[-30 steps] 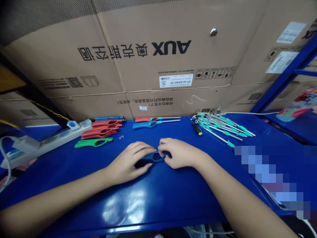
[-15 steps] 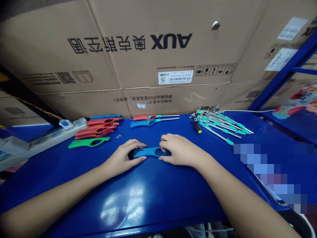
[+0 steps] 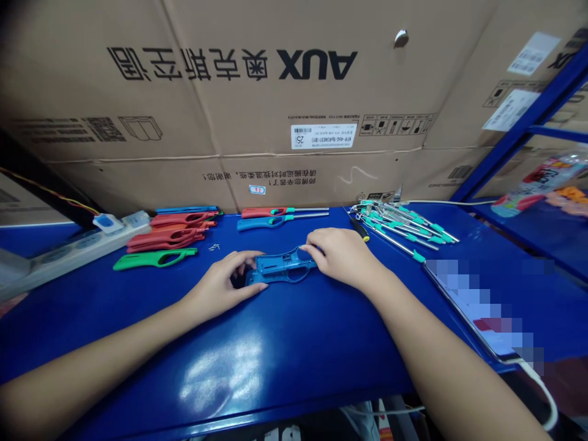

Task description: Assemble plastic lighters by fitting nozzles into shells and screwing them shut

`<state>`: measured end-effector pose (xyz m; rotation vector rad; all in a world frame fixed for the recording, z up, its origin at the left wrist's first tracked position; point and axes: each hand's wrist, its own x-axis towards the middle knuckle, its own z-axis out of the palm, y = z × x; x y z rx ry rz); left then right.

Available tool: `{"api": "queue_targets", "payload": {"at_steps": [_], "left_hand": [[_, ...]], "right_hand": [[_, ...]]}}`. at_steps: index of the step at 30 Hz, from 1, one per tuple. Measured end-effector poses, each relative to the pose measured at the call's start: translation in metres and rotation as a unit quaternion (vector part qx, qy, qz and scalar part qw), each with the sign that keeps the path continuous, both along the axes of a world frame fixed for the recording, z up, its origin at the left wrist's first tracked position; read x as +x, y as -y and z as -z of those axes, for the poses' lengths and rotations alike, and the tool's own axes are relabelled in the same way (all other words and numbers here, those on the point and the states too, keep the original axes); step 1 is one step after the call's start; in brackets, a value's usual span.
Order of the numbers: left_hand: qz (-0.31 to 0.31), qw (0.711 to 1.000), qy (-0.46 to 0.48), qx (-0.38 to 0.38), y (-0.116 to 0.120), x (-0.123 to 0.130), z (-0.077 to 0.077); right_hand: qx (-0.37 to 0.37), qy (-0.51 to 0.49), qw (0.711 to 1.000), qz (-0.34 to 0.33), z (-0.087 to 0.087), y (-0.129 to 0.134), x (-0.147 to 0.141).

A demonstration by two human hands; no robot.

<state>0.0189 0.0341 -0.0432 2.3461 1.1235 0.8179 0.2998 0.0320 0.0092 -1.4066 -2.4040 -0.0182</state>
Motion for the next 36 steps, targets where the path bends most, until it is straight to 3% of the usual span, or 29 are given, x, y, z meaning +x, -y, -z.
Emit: {"api": "queue_targets", "payload": {"at_steps": [3,8,12,20,24,28,36], "left_hand": [[0.0,1.0,0.012,-0.009,-0.001,0.001,0.0],[0.008,0.999,0.03,-0.028,-0.002,0.001,-0.003],[0.008,0.999,0.028,-0.026,-0.003,0.0,-0.002],[0.015,0.999,0.016,0.034,0.002,0.001,-0.008],[0.082,0.993,-0.035,0.082,0.008,0.0,-0.014],[0.128,0.986,-0.067,0.079,0.009,-0.001,-0.013],[0.107,0.992,-0.026,0.059,0.002,0.0,-0.009]], "right_hand": [[-0.048,-0.03,0.998,-0.021,-0.006,0.002,0.004],[-0.204,-0.003,0.973,-0.11,-0.007,0.007,-0.001],[-0.243,0.045,0.964,-0.1,0.001,0.007,-0.007],[-0.226,0.066,0.968,-0.082,0.005,0.003,-0.009],[-0.187,0.051,0.978,-0.077,0.003,0.004,-0.007],[-0.155,0.021,0.984,-0.089,0.003,0.005,-0.007],[-0.168,0.01,0.978,-0.126,0.004,0.008,-0.013]]}}
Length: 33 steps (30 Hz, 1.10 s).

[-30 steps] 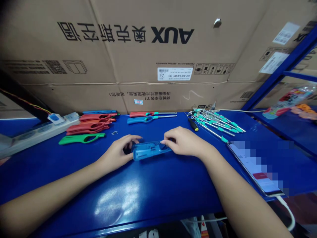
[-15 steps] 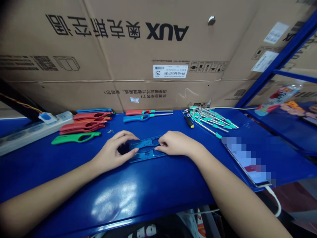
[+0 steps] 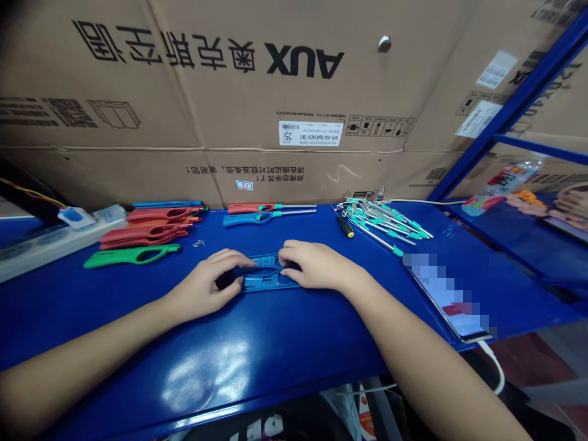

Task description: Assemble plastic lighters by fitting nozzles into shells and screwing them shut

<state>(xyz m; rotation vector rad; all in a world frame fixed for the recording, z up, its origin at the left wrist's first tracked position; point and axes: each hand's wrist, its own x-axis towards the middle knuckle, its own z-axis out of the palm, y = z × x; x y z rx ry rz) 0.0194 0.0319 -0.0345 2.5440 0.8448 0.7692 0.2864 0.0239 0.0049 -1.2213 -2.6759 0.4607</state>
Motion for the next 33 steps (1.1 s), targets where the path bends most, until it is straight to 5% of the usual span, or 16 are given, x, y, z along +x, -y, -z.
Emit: {"api": "queue_targets", "payload": {"at_steps": [3,5,8,11,14,19,33], "left_hand": [[-0.004,1.0,0.006,0.007,0.0,-0.001,0.0],[-0.012,1.0,0.002,0.013,0.001,-0.001,-0.001],[-0.015,1.0,-0.014,0.024,0.002,-0.001,-0.001],[0.006,0.999,-0.027,0.025,0.004,-0.001,-0.002],[0.025,0.998,-0.042,0.032,0.005,0.0,0.0],[0.031,0.996,-0.06,0.059,0.004,-0.001,0.004],[0.024,0.998,-0.032,0.052,0.0,-0.001,0.009]], "right_hand": [[0.057,-0.034,0.997,0.037,-0.006,-0.006,0.01],[0.134,-0.038,0.976,0.165,-0.012,-0.014,0.027],[0.173,0.061,0.89,0.418,-0.018,-0.027,0.062],[0.036,0.18,0.814,0.551,-0.016,-0.038,0.095],[-0.025,0.202,0.796,0.571,-0.007,-0.046,0.115],[-0.052,0.2,0.803,0.558,0.004,-0.053,0.12],[0.089,0.084,0.835,0.537,-0.002,-0.048,0.109]]}}
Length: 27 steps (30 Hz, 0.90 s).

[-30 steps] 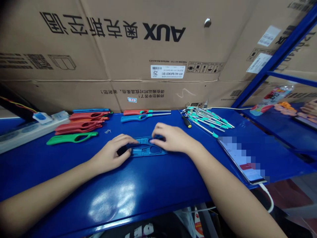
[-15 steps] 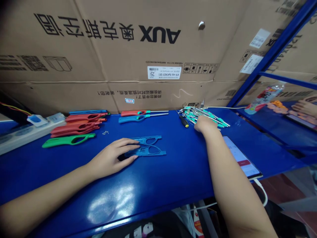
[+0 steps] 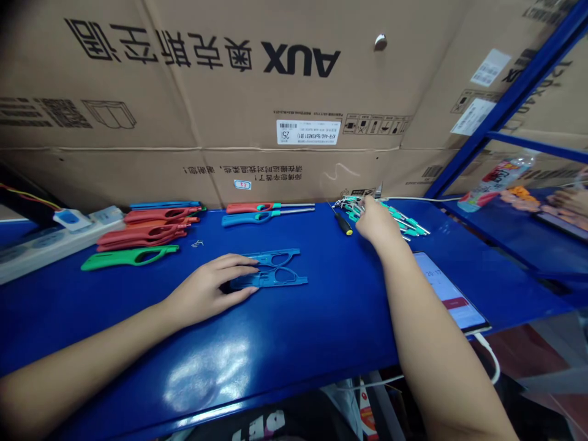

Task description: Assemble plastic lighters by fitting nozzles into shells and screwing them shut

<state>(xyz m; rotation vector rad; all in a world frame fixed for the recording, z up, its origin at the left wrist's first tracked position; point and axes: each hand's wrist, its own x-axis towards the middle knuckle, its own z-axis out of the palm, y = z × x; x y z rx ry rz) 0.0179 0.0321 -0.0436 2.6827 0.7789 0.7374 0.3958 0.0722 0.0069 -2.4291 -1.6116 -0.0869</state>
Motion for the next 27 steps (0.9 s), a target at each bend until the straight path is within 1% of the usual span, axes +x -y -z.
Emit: {"api": "queue_targets", "payload": {"at_steps": [6,9,10,11,14,16,18,20,22,27], "left_hand": [[0.005,1.0,0.001,-0.003,0.001,0.0,-0.002],[0.005,1.0,0.004,-0.003,0.002,0.0,-0.003],[0.005,1.0,0.005,-0.004,0.002,0.0,-0.003],[0.005,1.0,0.005,-0.005,0.002,0.0,-0.003],[0.005,1.0,0.003,-0.007,0.002,0.0,-0.004],[0.005,1.0,0.001,-0.008,0.002,0.0,-0.005],[0.005,1.0,0.001,-0.009,0.002,0.001,-0.006],[0.006,1.0,0.002,-0.01,0.002,0.001,-0.005],[0.007,1.0,0.003,-0.012,0.001,0.002,-0.005],[0.006,1.0,-0.003,-0.005,0.002,0.0,-0.005]], "right_hand": [[0.106,-0.007,0.993,-0.044,-0.003,0.002,-0.007],[0.164,-0.021,0.985,-0.051,-0.007,0.005,-0.01],[0.168,-0.025,0.984,-0.048,-0.008,0.006,-0.011],[0.152,-0.026,0.987,-0.041,-0.009,0.006,-0.012],[0.037,-0.014,0.999,-0.009,-0.01,0.006,-0.013],[-0.029,-0.01,1.0,0.006,-0.007,0.004,-0.011],[-0.057,-0.014,0.998,0.01,-0.003,0.001,-0.008],[-0.066,-0.018,0.998,0.007,0.0,0.0,-0.006],[-0.051,-0.021,0.998,-0.005,0.0,-0.001,-0.005],[0.038,-0.031,0.998,-0.044,-0.006,0.003,-0.014]]}}
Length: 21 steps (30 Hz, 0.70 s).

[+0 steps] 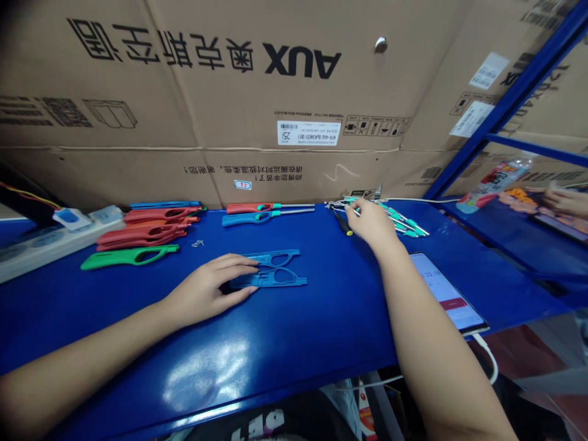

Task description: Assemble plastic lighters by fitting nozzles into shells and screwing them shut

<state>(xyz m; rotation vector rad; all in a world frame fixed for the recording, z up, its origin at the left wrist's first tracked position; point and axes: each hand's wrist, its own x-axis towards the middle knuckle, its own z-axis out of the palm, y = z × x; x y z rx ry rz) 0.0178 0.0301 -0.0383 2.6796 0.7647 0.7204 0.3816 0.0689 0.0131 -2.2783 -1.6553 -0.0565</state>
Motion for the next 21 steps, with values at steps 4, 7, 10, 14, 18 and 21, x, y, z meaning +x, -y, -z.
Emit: {"api": "queue_targets", "payload": {"at_steps": [4,7,10,14,18,21], "left_hand": [[-0.005,0.999,-0.044,0.014,0.001,-0.006,-0.009],[-0.002,0.995,-0.098,0.037,0.0,-0.013,-0.022],[0.002,0.989,-0.145,0.04,0.001,-0.021,-0.034],[-0.023,0.988,-0.151,0.038,0.009,-0.028,-0.042],[-0.174,0.984,-0.028,0.018,0.018,-0.027,-0.039],[-0.2,0.978,0.044,-0.035,0.019,-0.024,-0.032]], "right_hand": [[0.061,-0.029,0.996,-0.063,-0.005,0.006,-0.015],[0.112,-0.085,0.976,-0.169,-0.006,0.013,-0.03],[0.151,-0.098,0.938,-0.297,-0.005,0.02,-0.049],[0.151,-0.128,0.887,-0.417,-0.008,0.034,-0.082],[0.097,-0.177,0.876,-0.439,-0.011,0.056,-0.115],[0.058,-0.168,0.874,-0.451,-0.007,0.07,-0.126]]}}
